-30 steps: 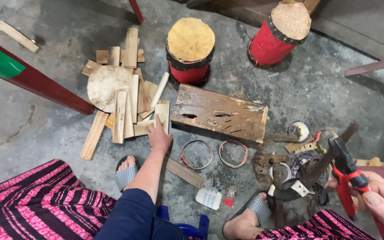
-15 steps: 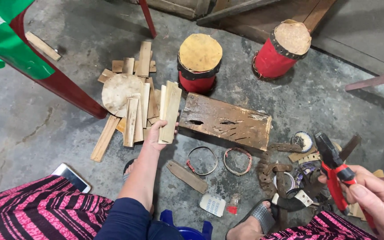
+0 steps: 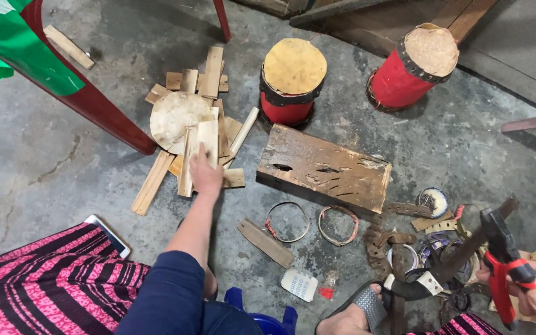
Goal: Trimming the edges of wooden slats using pliers and cutting them to size with a hand saw.
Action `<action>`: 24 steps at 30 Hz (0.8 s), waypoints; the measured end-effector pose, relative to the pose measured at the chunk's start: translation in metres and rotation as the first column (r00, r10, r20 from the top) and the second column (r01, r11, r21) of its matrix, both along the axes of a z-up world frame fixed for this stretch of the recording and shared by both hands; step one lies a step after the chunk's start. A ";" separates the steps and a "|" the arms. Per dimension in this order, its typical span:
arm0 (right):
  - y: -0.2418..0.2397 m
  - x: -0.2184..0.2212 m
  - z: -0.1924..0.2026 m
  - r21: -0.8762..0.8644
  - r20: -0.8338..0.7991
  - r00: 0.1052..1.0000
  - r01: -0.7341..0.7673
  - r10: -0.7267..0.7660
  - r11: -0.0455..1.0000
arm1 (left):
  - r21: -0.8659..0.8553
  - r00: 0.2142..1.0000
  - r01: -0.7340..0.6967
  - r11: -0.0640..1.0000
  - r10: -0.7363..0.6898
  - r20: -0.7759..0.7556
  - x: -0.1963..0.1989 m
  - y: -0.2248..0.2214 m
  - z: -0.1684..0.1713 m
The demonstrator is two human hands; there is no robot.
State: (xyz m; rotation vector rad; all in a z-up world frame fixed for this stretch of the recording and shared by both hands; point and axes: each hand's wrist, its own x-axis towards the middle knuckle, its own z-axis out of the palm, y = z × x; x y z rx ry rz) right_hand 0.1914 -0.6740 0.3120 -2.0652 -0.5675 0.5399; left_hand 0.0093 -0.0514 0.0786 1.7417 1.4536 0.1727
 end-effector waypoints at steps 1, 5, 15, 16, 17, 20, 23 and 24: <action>-0.016 0.010 -0.013 0.019 0.026 0.999 -0.037 0.037 0.999 | 0.064 0.992 0.055 0.996 -0.047 -0.113 -0.005 0.010 -0.006; -0.032 0.021 -0.031 0.020 0.007 0.998 -0.057 0.057 0.998 | 0.011 0.986 0.134 0.991 -0.132 -0.104 -0.026 0.035 -0.007; 0.022 0.010 -0.006 -0.070 -0.058 0.997 0.038 -0.042 0.997 | 0.090 0.900 -0.151 0.985 0.174 -0.399 -0.113 0.093 -0.087; 0.010 0.017 -0.013 -0.088 -0.108 0.993 0.046 -0.055 0.995 | -0.089 0.872 -0.199 0.976 0.135 -0.470 -0.123 0.093 -0.095; 0.024 0.011 -0.006 -0.089 -0.108 0.993 0.046 -0.056 0.995 | -0.091 0.872 -0.198 0.976 0.134 -0.470 -0.125 0.093 -0.103; 0.062 -0.006 0.014 -0.015 -0.022 0.998 0.064 -0.064 0.998 | 0.136 0.772 -0.011 0.991 0.095 -0.629 -0.138 0.093 -0.128; 0.090 -0.016 0.032 -0.109 0.104 0.994 0.027 -0.016 0.994 | 0.246 0.813 0.045 0.968 0.108 -0.572 -0.142 0.095 -0.134; 0.100 -0.019 0.037 -0.078 0.123 0.992 0.009 0.001 0.997 | 0.169 0.834 0.013 0.986 0.083 -0.545 -0.138 0.095 -0.122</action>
